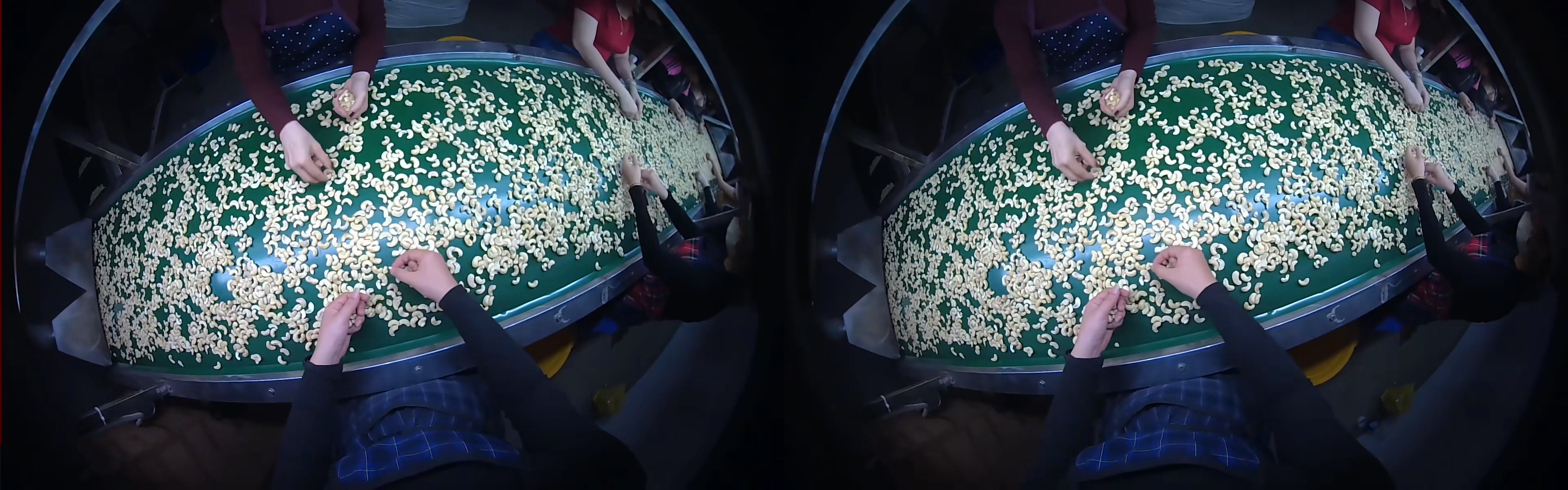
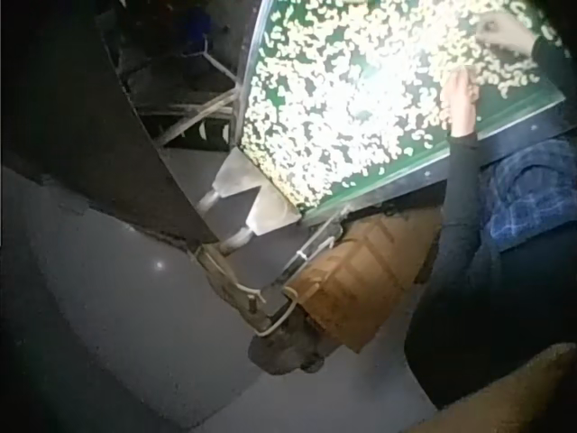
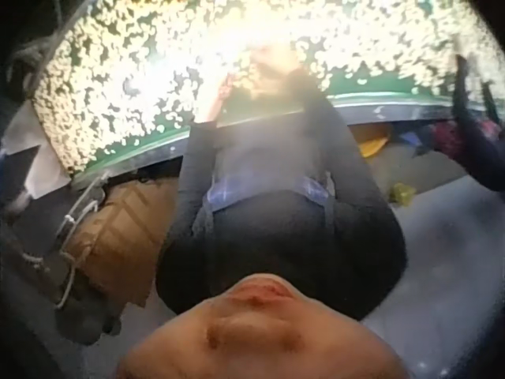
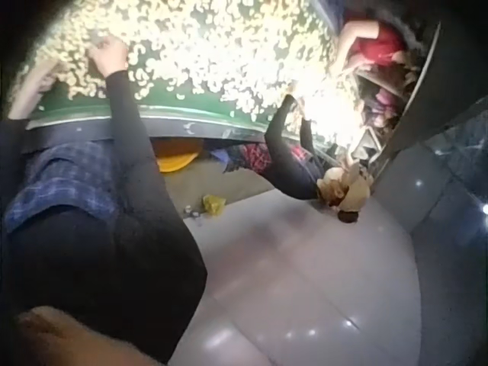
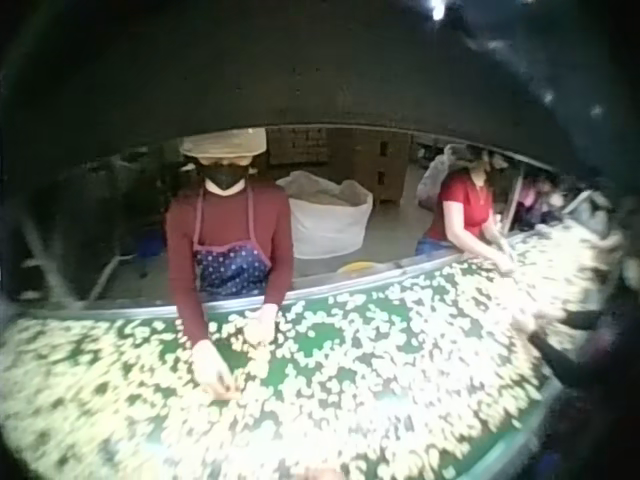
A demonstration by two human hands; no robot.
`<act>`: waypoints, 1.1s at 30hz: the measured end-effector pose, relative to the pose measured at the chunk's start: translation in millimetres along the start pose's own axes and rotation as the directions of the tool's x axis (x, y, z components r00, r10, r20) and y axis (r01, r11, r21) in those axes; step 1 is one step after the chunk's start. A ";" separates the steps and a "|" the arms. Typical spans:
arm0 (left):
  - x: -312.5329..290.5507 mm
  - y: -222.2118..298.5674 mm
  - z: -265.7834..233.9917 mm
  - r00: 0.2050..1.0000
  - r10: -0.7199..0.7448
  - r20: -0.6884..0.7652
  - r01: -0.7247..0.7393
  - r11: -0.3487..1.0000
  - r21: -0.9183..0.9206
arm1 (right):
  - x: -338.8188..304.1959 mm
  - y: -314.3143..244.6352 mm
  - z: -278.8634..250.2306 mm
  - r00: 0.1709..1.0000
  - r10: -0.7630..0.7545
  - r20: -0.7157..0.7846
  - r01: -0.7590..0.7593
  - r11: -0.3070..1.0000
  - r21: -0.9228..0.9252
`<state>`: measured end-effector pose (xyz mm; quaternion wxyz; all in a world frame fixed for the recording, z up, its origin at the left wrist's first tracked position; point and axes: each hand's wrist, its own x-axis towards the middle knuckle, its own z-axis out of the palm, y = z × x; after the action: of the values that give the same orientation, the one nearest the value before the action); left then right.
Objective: The person sorts cashew nuts moving along a conveyor belt by picking through them and collecting selected nuts by hand.
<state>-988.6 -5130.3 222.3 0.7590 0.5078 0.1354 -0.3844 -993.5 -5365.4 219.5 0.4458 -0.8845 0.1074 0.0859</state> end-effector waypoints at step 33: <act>-0.3 -40.1 56.0 0.841 0.541 -0.032 -0.087 0.193 0.977 | -38.7 41.7 -58.3 0.947 -0.036 0.318 -0.152 0.825 0.544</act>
<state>-1028.1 -5186.7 220.8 0.3189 0.9364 -0.0919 -0.1139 -1038.5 -5432.2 231.3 0.6944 -0.6851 0.0825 0.2040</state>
